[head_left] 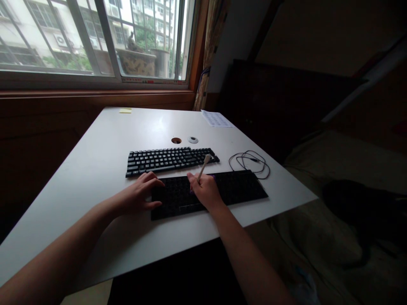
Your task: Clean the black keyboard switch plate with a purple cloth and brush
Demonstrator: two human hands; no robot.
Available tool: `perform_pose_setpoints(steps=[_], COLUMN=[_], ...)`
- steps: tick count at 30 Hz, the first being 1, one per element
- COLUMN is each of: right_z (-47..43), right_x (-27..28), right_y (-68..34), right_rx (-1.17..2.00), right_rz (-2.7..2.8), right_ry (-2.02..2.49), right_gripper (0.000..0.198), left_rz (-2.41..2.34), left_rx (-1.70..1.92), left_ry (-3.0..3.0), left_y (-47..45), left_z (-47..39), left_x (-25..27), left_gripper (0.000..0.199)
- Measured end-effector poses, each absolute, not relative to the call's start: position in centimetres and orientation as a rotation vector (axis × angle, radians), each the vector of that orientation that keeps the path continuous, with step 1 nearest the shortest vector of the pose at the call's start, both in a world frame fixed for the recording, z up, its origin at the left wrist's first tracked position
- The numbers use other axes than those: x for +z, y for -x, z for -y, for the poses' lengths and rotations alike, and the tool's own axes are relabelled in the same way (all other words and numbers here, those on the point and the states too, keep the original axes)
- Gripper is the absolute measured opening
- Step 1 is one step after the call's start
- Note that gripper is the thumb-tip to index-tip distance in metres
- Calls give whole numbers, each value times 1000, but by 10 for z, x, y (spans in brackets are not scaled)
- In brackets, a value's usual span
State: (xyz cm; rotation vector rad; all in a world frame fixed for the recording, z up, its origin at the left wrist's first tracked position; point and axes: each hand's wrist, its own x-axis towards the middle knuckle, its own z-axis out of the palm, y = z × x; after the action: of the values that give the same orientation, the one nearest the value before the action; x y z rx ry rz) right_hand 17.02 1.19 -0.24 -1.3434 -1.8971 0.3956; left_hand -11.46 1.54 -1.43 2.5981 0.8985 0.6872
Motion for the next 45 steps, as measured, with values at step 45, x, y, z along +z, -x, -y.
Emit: perform_pose_setpoints(steps=[45], right_z=[-42], right_x=[-2], right_y=[-167], right_rx=[353], right_rz=[2098], right_ry=[1322], right_gripper=[54], left_rz=[-984], left_rx=[754], left_ry=[-2670], left_y=[109], left_z=[-20], left_x=[-18], left_gripper=[46])
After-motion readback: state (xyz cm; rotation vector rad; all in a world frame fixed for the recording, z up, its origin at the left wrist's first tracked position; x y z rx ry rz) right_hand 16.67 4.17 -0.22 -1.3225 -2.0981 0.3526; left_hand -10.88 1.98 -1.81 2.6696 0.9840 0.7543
